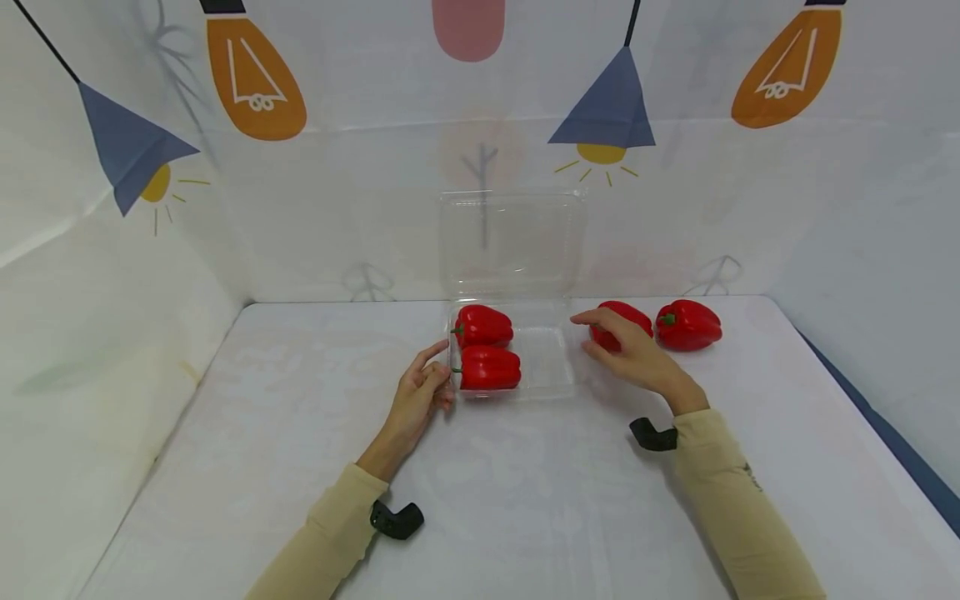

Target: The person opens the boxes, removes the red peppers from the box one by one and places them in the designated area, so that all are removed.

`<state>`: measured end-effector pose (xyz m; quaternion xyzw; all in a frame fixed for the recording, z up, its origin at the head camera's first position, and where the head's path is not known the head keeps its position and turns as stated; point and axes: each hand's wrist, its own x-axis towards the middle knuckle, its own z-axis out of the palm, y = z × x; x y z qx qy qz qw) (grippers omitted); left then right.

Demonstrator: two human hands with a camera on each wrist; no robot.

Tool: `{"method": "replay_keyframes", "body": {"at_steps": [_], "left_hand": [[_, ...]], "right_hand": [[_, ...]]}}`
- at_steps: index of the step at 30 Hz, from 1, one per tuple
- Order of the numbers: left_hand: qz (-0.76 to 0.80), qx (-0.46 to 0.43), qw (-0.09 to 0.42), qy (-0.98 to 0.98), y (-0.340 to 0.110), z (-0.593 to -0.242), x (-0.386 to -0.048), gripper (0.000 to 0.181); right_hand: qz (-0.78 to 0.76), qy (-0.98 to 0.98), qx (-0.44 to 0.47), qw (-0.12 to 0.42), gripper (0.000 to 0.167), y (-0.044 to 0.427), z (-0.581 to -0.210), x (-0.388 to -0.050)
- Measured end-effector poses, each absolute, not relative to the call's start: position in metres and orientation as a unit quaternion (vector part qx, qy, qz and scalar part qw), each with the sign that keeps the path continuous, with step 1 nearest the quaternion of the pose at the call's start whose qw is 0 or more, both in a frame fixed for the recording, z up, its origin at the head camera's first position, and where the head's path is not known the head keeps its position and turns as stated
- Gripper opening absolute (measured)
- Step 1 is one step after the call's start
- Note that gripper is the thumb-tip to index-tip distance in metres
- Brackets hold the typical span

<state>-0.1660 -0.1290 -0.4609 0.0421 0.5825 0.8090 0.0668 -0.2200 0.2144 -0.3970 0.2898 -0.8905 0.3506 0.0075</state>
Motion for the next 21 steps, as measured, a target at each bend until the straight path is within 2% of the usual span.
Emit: {"method": "replay_keyframes", "body": {"at_steps": [6, 14, 21], "left_hand": [[0.807, 0.037, 0.067, 0.585, -0.129, -0.460, -0.166, 0.046], [0.807, 0.042, 0.065, 0.586, -0.129, -0.461, -0.167, 0.046], [0.807, 0.039, 0.065, 0.586, -0.129, -0.461, -0.166, 0.046]], "right_hand": [[0.347, -0.892, 0.289, -0.017, 0.048, 0.203, -0.400, -0.217], [0.350, -0.871, 0.344, -0.008, 0.044, 0.181, -0.404, -0.213], [0.338, -0.872, 0.353, -0.021, 0.045, 0.155, -0.403, -0.206]]}}
